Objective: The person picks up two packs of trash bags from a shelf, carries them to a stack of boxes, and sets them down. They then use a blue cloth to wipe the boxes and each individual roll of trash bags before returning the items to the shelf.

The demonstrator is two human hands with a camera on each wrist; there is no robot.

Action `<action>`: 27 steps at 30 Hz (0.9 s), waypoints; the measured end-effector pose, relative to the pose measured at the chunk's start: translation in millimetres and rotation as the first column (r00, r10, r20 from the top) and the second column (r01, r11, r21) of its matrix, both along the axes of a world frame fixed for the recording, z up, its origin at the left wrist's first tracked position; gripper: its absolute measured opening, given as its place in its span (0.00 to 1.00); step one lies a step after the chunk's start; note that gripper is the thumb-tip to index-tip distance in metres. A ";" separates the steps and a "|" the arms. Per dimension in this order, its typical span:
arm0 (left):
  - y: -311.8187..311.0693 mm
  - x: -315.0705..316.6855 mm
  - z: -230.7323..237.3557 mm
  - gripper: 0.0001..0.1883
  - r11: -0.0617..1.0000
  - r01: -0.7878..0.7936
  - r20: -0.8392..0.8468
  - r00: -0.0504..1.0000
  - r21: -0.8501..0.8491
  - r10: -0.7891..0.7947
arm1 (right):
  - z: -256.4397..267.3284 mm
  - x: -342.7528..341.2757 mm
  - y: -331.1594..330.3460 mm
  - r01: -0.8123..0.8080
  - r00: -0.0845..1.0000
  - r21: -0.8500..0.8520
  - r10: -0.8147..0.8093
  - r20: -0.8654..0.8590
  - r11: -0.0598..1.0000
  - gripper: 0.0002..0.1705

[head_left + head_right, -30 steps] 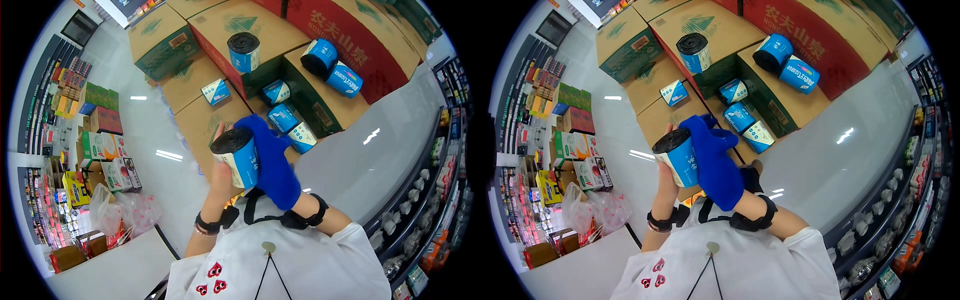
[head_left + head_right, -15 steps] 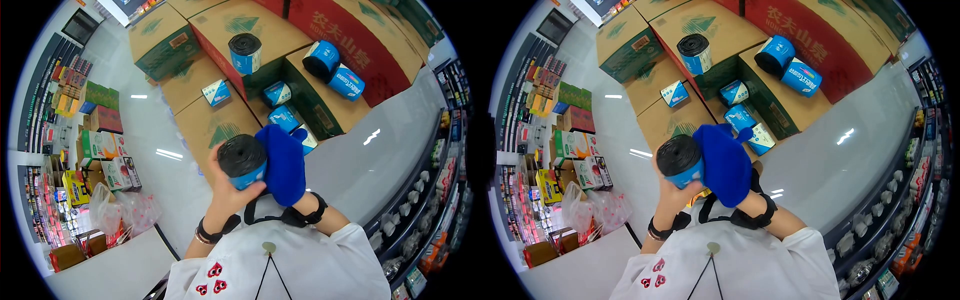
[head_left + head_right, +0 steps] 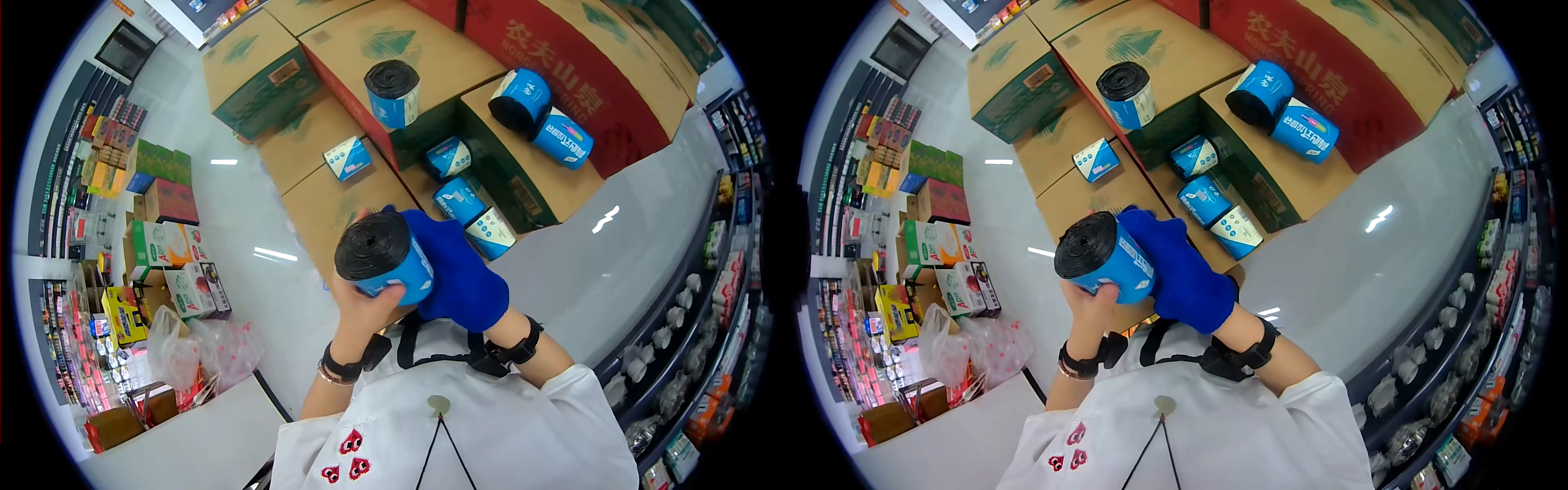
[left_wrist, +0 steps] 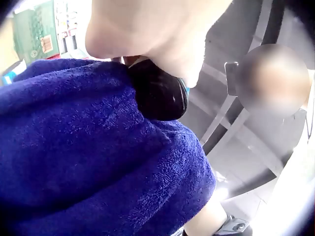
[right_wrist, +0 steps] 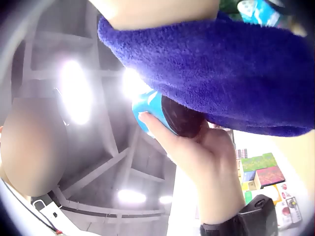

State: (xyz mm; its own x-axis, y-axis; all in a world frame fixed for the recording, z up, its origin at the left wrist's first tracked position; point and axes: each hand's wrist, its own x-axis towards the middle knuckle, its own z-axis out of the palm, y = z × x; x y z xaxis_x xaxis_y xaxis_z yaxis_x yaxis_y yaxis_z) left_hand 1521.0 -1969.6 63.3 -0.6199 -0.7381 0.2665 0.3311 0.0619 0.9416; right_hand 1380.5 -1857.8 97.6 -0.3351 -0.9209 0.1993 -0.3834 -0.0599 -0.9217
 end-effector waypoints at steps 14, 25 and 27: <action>-135.2 -76.3 0.2 0.29 0.905 -0.357 0.121 0.912 -0.232 0.391 | -39.7 -22.7 16.4 0.025 0.820 0.020 -0.032 0.572 0.999 0.47; -189.8 -177.0 -35.7 0.29 0.970 -0.113 0.258 0.951 -0.217 0.169 | -30.8 -38.2 15.7 -0.100 0.910 0.063 0.066 0.409 0.993 0.45; -192.0 -173.4 -40.7 0.30 0.970 -0.076 0.276 0.951 -0.232 0.141 | -25.3 -42.0 11.9 -0.109 0.871 0.047 0.073 0.486 0.993 0.44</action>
State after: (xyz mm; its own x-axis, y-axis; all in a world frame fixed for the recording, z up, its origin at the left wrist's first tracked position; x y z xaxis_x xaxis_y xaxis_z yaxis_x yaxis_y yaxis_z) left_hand 1347.5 -2161.6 22.6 -0.6130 -0.7498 0.2491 0.0275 0.2948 0.9552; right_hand 1338.5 -1845.9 72.3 -0.2867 -0.9575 -0.0321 0.1140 -0.0009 -0.9935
